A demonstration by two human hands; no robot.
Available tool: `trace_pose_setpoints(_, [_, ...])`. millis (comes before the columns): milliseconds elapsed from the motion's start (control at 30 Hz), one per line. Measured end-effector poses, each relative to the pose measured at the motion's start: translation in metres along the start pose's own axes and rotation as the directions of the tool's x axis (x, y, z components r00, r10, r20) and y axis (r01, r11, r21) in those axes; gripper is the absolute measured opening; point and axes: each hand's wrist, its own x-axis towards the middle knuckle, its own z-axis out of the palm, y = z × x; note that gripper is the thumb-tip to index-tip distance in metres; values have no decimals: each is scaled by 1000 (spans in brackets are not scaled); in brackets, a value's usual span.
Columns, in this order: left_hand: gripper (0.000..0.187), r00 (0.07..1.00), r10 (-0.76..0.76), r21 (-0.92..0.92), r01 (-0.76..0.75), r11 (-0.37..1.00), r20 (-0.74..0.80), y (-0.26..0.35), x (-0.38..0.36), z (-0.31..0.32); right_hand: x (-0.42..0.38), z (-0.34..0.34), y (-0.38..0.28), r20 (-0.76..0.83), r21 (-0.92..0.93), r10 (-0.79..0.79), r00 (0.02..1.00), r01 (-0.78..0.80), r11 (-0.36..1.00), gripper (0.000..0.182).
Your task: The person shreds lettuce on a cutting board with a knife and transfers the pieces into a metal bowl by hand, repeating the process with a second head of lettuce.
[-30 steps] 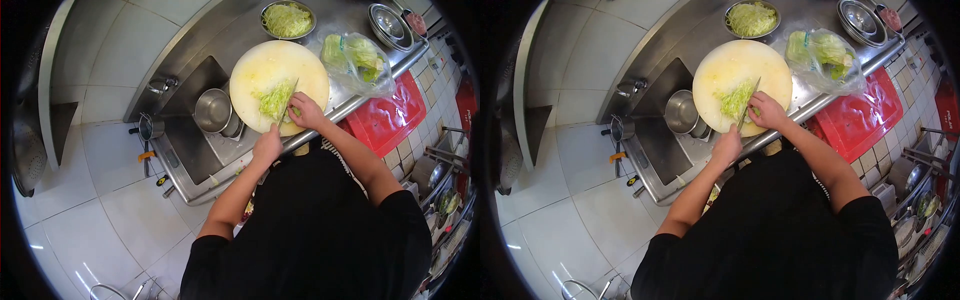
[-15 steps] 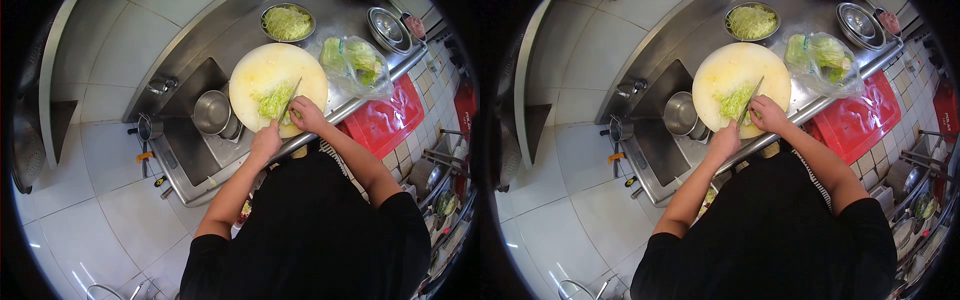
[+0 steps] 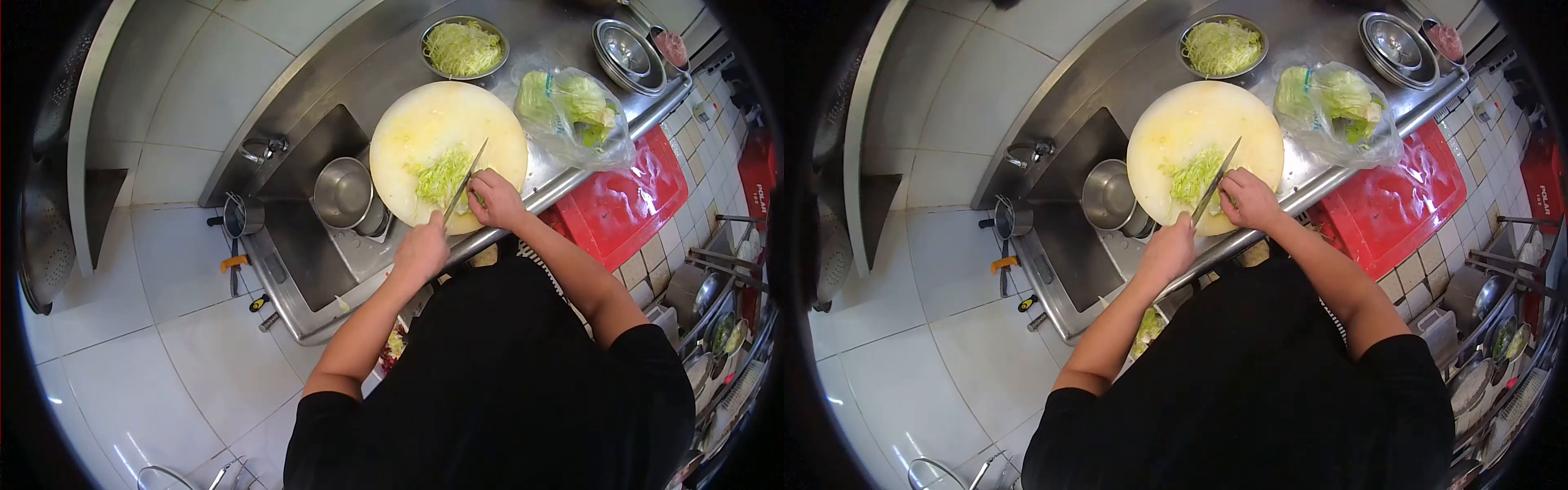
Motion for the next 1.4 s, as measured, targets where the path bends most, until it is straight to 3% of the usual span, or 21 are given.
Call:
trace_pose_setpoints(100, [21,994,-62,72,56,996,85,-5,-14,7,-3,-1,2,-8,23,42,999,-41,999,13])
trace_pose_setpoints(200, [23,996,-89,-10,89,996,5,-14,6,47,-5,2,1,33,2,18,999,-18,1000,13])
trace_pose_setpoints(300, [22,996,4,-55,-9,998,-89,-8,25,39,-6,-2,1,38,-2,33,999,-33,999,13])
trace_pose_setpoints(467, [20,996,-53,80,48,996,71,3,-21,-6,-6,-11,-5,10,51,72,997,-73,996,16])
trace_pose_setpoints(567, [24,996,-86,-33,87,996,14,-15,5,48,-12,-5,0,16,48,55,998,-56,997,17])
trace_pose_setpoints(700, [20,998,-15,-15,14,1000,-66,-1,24,36,-10,-10,-2,46,31,40,998,-41,999,17])
trace_pose_setpoints(800, [19,999,33,26,-32,999,-40,2,1,5,-8,-14,-6,46,-47,6,999,-3,999,16])
trace_pose_setpoints(867, [19,998,-25,80,21,997,53,0,-20,1,-14,-10,-8,53,-46,92,994,-90,995,15])
trace_pose_setpoints(967, [25,994,-100,-14,101,995,32,-10,1,44,-17,-6,-6,48,-23,88,995,-87,996,16])
trace_pose_setpoints(1167, [18,999,30,25,-29,999,-38,3,6,10,-12,-11,-9,80,-47,140,987,-137,990,13])
trace_pose_setpoints(1300, [18,999,-14,69,10,998,48,-3,-11,20,-16,-11,-10,14,-19,167,986,-166,986,12])
trace_pose_setpoints(1400, [18,999,-29,28,30,999,-26,-6,10,51,-18,-9,-9,30,-17,157,987,-156,988,12])
